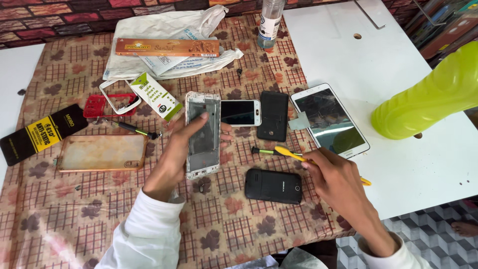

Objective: The person disassembles a white smartphone, removes the battery, and cleans the internal components with a toothbrush. They then reassemble the phone and place it on the table. The person proceeds to disassemble a black smartphone, removing the back cover and battery, and cleans the motherboard with a toothbrush.

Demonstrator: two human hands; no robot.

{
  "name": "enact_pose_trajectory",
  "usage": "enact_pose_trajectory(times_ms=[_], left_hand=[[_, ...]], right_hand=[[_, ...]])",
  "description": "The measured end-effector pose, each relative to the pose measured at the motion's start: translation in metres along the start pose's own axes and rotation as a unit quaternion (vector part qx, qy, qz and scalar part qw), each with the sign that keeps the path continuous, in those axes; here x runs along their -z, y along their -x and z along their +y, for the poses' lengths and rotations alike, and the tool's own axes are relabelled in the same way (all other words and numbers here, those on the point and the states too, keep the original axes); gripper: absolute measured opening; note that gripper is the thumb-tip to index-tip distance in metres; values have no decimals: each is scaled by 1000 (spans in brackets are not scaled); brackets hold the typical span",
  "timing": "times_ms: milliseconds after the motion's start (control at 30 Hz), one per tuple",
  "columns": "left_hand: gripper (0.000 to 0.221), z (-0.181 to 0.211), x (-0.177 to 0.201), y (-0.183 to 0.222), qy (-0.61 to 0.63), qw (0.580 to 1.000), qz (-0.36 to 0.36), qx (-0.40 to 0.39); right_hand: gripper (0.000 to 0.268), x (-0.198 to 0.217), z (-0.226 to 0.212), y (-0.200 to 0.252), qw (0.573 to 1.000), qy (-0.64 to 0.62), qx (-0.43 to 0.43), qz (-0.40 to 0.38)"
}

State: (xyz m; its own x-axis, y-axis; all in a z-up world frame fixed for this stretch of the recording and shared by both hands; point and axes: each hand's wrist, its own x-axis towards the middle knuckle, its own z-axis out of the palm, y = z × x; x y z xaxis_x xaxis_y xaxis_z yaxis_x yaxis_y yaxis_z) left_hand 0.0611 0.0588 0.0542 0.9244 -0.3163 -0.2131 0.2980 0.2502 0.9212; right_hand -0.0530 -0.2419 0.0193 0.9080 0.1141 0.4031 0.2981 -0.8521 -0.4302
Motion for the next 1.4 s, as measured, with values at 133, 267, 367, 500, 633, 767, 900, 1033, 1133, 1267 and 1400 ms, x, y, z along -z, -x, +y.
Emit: enact_pose_trajectory(times_ms=[133, 267, 367, 500, 633, 767, 900, 1033, 1133, 1267, 1400], left_hand=[[35, 9, 12, 4, -103, 994, -21, 32], [35, 6, 27, 0, -199, 978, 0, 61], [33, -5, 43, -6, -314, 949, 18, 10], [32, -21, 67, -6, -305, 917, -56, -249], [27, -13, 80, -19, -437, 897, -24, -61], [30, -2, 74, -16, -501, 862, 8, -82], [40, 11, 70, -3, -569, 817, 95, -24], [42, 16, 70, 1, -633, 756, 165, -22], [40, 10, 67, 5, -675, 693, 225, -113], [20, 5, 54, 4, -671, 667, 220, -237], [18, -6, 30, 4, -506, 811, 46, -290]], right_hand=[[5, -3, 6, -17, 1000, 22, 0, 1], [7, -6, 18, -38, 997, 57, -58, 2], [16, -11, 22, -49, 997, 61, -33, 31], [19, -19, 26, -50, 998, 59, -16, 31], [20, -27, 28, -46, 998, 62, 8, 31], [14, -29, 24, -42, 992, 106, 58, 30], [24, -18, 9, -24, 984, 8, -3, -176], [62, -12, -9, 0, 948, -46, 198, -243], [66, -22, -14, 7, 955, 26, 200, -216], [57, -37, -9, 9, 964, -10, 200, -178], [54, -48, 6, -3, 959, -143, 158, -187]])
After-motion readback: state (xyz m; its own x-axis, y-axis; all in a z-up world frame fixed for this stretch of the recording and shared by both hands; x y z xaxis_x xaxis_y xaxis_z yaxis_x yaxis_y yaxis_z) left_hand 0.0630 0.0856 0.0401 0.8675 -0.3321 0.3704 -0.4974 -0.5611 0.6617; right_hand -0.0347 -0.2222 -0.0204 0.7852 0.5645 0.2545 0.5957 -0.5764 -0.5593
